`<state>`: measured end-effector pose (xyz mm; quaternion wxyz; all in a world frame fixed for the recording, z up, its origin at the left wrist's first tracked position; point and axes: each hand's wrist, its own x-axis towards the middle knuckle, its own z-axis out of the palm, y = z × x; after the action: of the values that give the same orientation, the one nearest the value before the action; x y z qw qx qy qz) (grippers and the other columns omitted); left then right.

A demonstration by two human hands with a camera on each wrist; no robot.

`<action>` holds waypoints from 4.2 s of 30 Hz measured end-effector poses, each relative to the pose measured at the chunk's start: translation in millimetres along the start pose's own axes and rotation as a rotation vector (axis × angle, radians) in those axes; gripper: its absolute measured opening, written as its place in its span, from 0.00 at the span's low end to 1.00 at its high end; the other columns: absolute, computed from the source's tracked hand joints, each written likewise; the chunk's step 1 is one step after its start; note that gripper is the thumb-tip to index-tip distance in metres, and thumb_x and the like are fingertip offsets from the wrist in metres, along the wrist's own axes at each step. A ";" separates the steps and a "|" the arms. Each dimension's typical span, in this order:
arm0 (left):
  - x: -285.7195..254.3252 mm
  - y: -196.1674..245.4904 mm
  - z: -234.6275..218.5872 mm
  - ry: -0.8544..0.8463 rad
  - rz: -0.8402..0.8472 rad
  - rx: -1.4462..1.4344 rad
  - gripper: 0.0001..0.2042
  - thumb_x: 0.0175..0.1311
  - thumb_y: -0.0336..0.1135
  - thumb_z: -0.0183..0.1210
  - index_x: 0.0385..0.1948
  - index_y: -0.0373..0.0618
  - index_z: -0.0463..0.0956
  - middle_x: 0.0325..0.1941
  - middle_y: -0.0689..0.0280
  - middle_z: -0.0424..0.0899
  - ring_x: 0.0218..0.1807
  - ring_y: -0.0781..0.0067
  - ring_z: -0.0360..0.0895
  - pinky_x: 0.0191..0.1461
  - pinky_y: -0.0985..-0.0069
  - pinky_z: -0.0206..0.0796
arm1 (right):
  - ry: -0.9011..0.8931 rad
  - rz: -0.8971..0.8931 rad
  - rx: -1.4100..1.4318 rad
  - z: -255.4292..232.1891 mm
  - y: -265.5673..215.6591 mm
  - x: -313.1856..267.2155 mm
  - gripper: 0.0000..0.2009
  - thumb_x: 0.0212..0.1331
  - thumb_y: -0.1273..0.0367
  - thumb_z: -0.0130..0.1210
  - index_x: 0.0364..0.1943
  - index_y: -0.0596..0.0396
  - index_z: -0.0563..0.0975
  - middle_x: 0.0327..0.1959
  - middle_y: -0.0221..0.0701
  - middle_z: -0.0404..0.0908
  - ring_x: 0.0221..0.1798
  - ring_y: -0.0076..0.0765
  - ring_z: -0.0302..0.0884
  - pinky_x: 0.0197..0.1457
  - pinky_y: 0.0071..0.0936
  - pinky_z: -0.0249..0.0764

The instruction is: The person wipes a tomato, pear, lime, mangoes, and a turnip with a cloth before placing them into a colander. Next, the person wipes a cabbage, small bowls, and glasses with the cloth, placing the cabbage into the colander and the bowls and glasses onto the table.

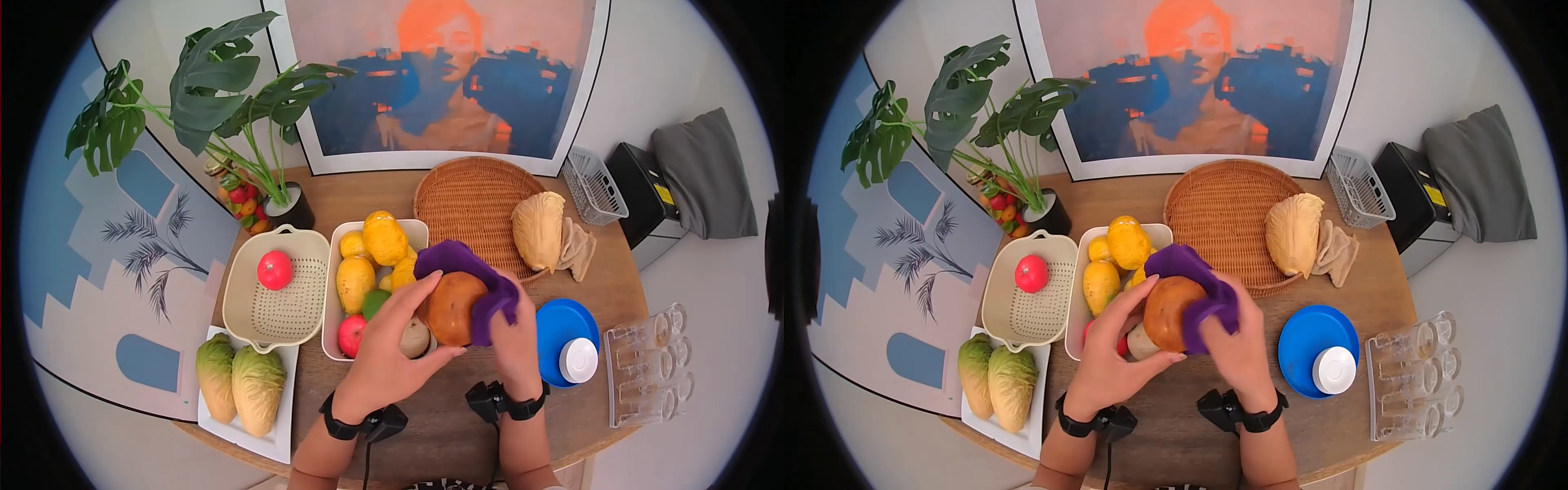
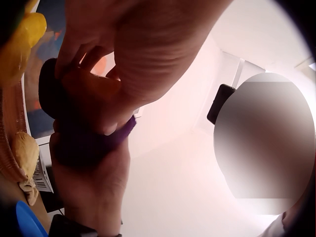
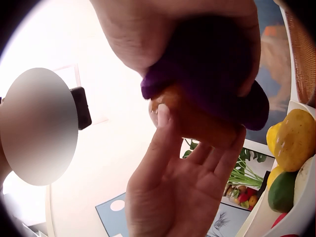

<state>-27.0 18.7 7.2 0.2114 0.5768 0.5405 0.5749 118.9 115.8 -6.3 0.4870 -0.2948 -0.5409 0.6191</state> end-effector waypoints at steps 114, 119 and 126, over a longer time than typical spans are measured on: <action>-4.1 13.5 0.1 0.087 0.284 0.166 0.35 0.46 0.12 0.57 0.63 0.41 0.69 0.69 0.46 0.66 0.65 0.48 0.71 0.68 0.63 0.63 | -0.094 -0.233 -0.199 21.3 -19.6 -21.5 0.30 0.43 0.76 0.61 0.58 0.64 0.68 0.53 0.35 0.71 0.58 0.32 0.69 0.63 0.28 0.65; -4.6 11.4 1.5 0.059 0.314 0.223 0.35 0.46 0.13 0.57 0.64 0.42 0.68 0.68 0.48 0.67 0.64 0.50 0.72 0.67 0.65 0.64 | -0.118 -0.183 -0.176 14.4 -21.7 -21.5 0.31 0.43 0.76 0.60 0.58 0.62 0.68 0.52 0.35 0.70 0.56 0.31 0.69 0.62 0.27 0.66; -7.7 13.9 3.7 0.062 0.126 -0.046 0.37 0.51 0.18 0.63 0.68 0.38 0.60 0.68 0.48 0.67 0.69 0.51 0.67 0.70 0.65 0.59 | 0.068 -0.331 -0.277 11.9 -19.9 -21.5 0.16 0.55 0.79 0.54 0.50 0.65 0.74 0.51 0.35 0.74 0.54 0.30 0.72 0.59 0.26 0.67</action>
<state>-16.6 8.9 14.9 0.1713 0.5866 0.4963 0.6167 121.5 90.2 12.1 0.5548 -0.2867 -0.6453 0.4400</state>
